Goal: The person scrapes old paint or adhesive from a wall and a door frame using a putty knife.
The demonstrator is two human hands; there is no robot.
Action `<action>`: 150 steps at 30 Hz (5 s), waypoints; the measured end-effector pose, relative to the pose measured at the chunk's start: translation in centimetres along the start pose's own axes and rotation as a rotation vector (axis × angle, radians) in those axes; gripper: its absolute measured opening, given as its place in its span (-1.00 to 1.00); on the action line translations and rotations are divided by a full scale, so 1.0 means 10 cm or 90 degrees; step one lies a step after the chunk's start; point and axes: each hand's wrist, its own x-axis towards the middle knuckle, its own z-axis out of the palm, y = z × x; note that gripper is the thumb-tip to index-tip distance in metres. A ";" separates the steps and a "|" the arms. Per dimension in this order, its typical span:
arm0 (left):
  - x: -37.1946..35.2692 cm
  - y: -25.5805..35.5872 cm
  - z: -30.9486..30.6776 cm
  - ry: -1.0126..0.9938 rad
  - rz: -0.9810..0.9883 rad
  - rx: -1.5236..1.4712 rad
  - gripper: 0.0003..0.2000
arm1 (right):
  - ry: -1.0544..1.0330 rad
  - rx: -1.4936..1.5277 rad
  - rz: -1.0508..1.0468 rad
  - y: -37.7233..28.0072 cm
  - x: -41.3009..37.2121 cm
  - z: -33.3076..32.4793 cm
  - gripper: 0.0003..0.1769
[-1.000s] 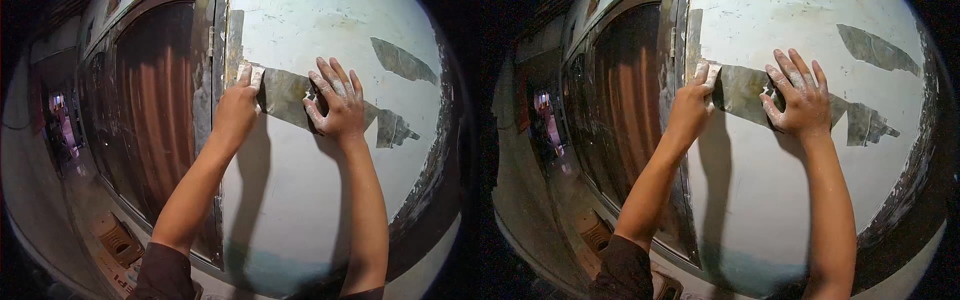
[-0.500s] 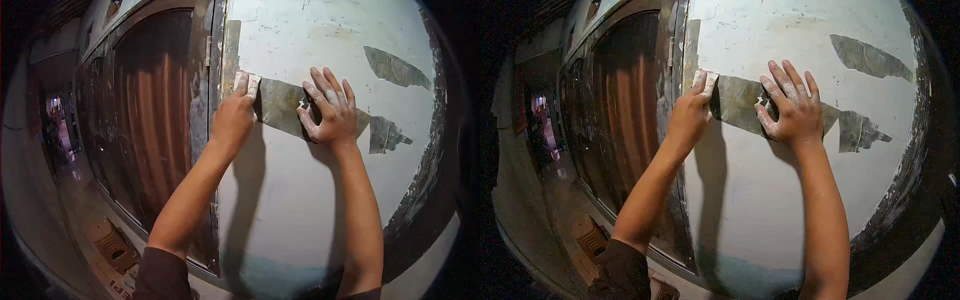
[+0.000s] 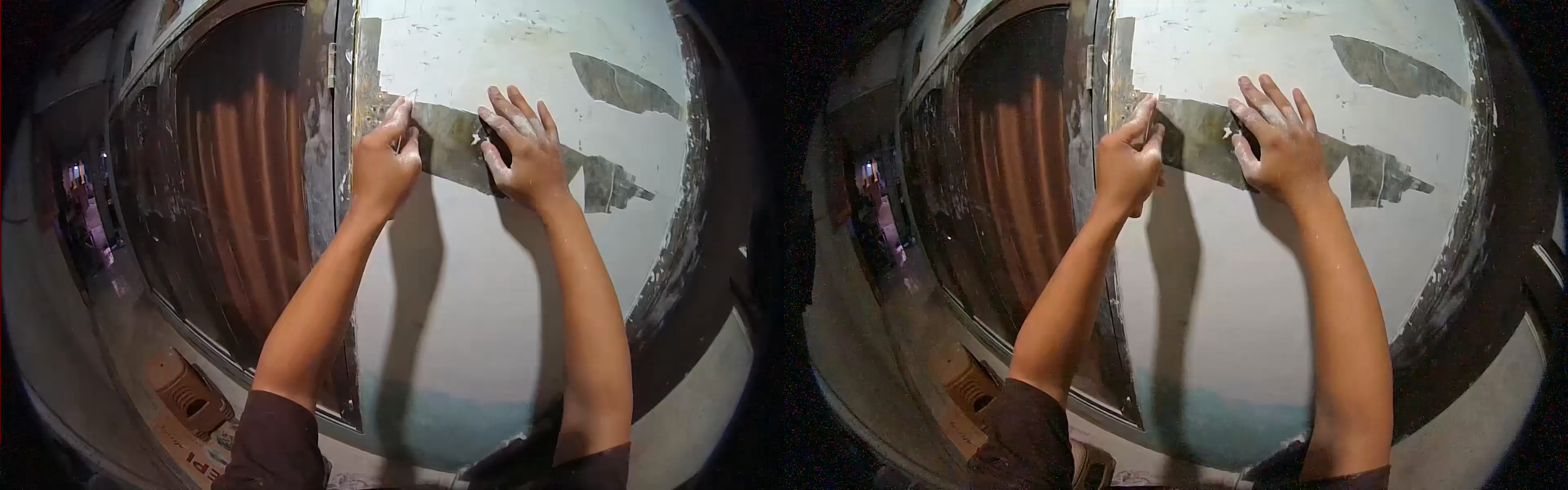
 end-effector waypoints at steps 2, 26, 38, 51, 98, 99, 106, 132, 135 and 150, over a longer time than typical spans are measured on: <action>0.03 0.30 -0.07 -0.027 -0.218 -0.114 -0.55 | -0.085 0.014 0.034 -0.03 0.03 -0.12 -0.59; -0.09 0.38 0.55 -0.086 0.021 -0.089 -0.74 | -0.082 0.212 0.364 0.13 -0.61 -0.87 -0.46; -0.05 -0.34 0.41 0.031 0.254 0.372 -0.32 | -0.192 0.078 0.519 0.30 -0.97 -1.12 -0.61; -0.05 -0.35 0.74 0.049 0.262 0.356 -0.22 | -0.217 0.004 0.544 0.26 -0.94 -1.00 -0.59; 0.00 -0.46 0.52 -0.053 0.282 0.299 -0.06 | -0.138 0.039 0.613 -0.03 -0.69 -0.89 -0.68; 0.04 -0.53 0.44 -0.076 0.282 0.286 -0.05 | -0.156 0.040 0.616 -0.06 -0.69 -0.91 -0.69; 0.09 -0.80 0.21 -0.058 0.282 0.420 0.04 | -0.191 0.013 0.627 -0.06 -0.64 -0.88 -0.64; 0.10 -0.61 0.02 -0.241 0.194 0.409 0.23 | -0.184 0.056 0.698 -0.36 -0.36 -0.92 -0.63; 0.10 -0.59 0.03 -0.266 0.162 0.432 0.28 | -0.204 0.042 0.690 -0.35 -0.39 -0.86 -0.64; 0.10 -0.57 0.04 -0.289 0.128 0.424 0.28 | -0.171 0.078 0.638 -0.33 -0.38 -0.83 -0.53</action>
